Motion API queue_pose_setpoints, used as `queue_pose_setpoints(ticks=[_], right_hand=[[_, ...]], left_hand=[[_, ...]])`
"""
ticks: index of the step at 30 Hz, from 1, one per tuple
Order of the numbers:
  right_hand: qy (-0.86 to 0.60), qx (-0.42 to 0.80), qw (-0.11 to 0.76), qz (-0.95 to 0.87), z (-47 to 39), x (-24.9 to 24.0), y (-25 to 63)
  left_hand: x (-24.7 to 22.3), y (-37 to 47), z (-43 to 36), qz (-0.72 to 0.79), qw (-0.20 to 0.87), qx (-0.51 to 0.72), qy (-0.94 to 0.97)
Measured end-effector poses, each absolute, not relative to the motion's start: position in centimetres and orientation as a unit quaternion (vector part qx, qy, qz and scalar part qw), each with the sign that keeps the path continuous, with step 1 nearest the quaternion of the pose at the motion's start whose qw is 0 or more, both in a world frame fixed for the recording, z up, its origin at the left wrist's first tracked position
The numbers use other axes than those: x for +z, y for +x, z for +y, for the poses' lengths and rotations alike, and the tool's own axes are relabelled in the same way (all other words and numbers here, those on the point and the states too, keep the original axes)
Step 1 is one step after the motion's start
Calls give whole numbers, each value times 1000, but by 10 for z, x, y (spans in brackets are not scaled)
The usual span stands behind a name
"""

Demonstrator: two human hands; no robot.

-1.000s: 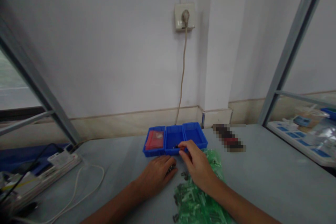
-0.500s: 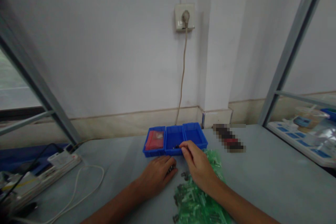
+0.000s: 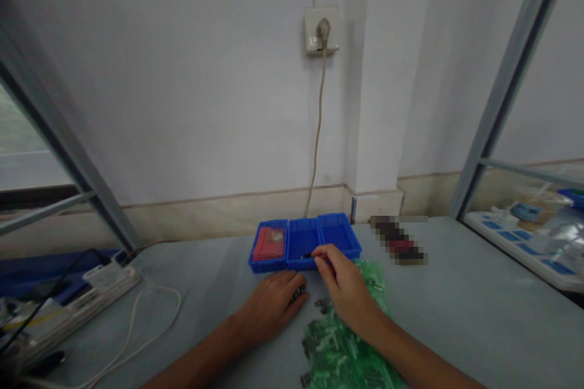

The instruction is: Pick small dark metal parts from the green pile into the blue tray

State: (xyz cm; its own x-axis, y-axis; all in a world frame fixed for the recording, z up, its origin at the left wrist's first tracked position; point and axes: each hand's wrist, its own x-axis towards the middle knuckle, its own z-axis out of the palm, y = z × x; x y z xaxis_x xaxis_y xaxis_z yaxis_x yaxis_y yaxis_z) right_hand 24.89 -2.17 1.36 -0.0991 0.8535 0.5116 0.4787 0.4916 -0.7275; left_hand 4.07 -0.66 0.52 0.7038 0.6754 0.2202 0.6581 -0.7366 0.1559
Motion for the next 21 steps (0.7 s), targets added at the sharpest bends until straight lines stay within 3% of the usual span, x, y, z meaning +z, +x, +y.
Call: queue_pose_setpoints(ticks=[21], right_hand=[[-465, 203, 490, -709, -23, 13, 248]], left_hand=[[4, 40, -6, 361, 25, 136, 922]])
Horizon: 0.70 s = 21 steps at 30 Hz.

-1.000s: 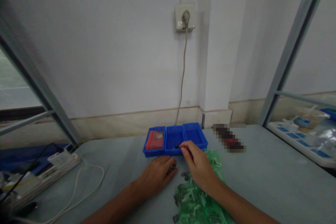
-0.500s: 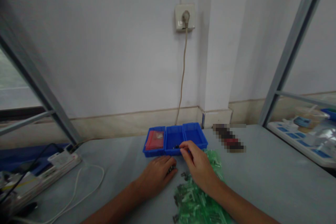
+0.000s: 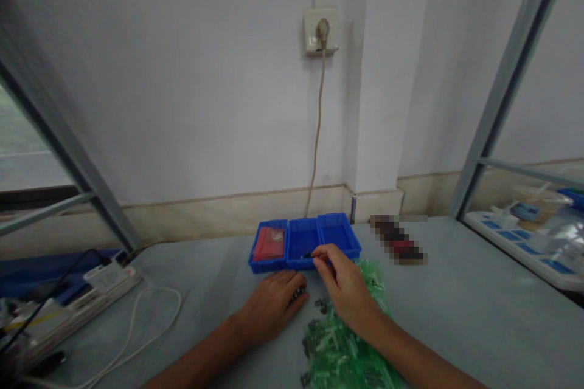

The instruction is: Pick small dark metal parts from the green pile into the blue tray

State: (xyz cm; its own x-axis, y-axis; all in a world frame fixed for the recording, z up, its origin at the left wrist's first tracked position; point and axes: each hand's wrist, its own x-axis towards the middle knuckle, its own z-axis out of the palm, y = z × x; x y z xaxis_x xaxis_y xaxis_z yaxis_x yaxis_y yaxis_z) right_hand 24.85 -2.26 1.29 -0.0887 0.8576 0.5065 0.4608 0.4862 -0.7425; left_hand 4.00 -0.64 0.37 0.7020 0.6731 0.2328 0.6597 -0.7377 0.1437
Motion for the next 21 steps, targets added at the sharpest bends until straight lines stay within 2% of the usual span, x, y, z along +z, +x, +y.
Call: queue_pose_setpoints(ticks=[21], right_hand=[[-468, 205, 485, -709, -22, 13, 248]], left_hand=[[2, 40, -6, 358, 26, 138, 923]])
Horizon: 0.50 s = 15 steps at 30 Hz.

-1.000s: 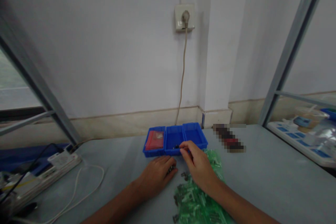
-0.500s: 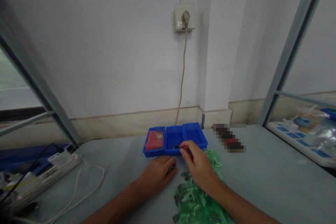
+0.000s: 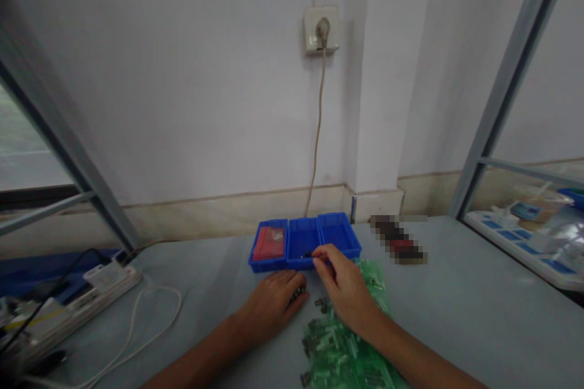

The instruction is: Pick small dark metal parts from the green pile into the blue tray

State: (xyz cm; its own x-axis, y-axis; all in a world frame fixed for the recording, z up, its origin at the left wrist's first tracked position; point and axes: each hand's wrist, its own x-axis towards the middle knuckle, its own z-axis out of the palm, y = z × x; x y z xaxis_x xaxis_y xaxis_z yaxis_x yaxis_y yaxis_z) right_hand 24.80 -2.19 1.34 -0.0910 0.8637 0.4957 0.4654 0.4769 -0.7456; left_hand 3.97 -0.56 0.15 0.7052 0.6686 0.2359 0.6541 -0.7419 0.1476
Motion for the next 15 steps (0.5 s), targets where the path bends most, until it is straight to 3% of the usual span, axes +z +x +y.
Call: queue_pose_setpoints(ticks=[15], right_hand=[[-460, 202, 476, -721, -22, 12, 249]], left_hand=[[1, 40, -5, 357, 23, 141, 923]])
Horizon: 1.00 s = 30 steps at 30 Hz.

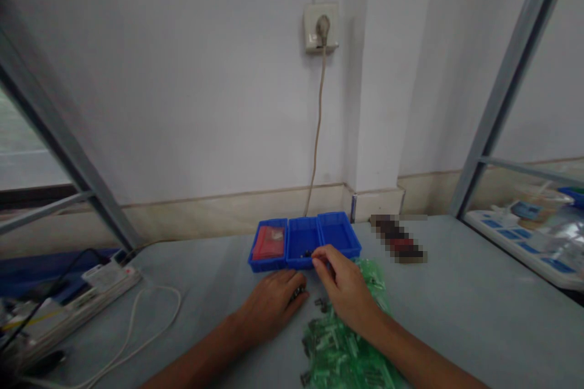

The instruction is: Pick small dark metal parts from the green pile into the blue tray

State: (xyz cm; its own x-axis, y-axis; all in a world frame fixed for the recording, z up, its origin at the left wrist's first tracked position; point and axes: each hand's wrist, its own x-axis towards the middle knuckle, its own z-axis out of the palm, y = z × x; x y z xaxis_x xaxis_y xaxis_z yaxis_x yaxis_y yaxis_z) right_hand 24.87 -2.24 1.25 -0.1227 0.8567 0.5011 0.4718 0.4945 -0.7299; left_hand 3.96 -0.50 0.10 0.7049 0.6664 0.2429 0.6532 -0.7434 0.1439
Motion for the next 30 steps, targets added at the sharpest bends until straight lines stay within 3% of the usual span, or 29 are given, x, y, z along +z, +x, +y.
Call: queue_pose_setpoints(ticks=[30], right_hand=[[-470, 188, 463, -727, -24, 12, 249]], left_hand=[[5, 41, -7, 359, 29, 133, 923]])
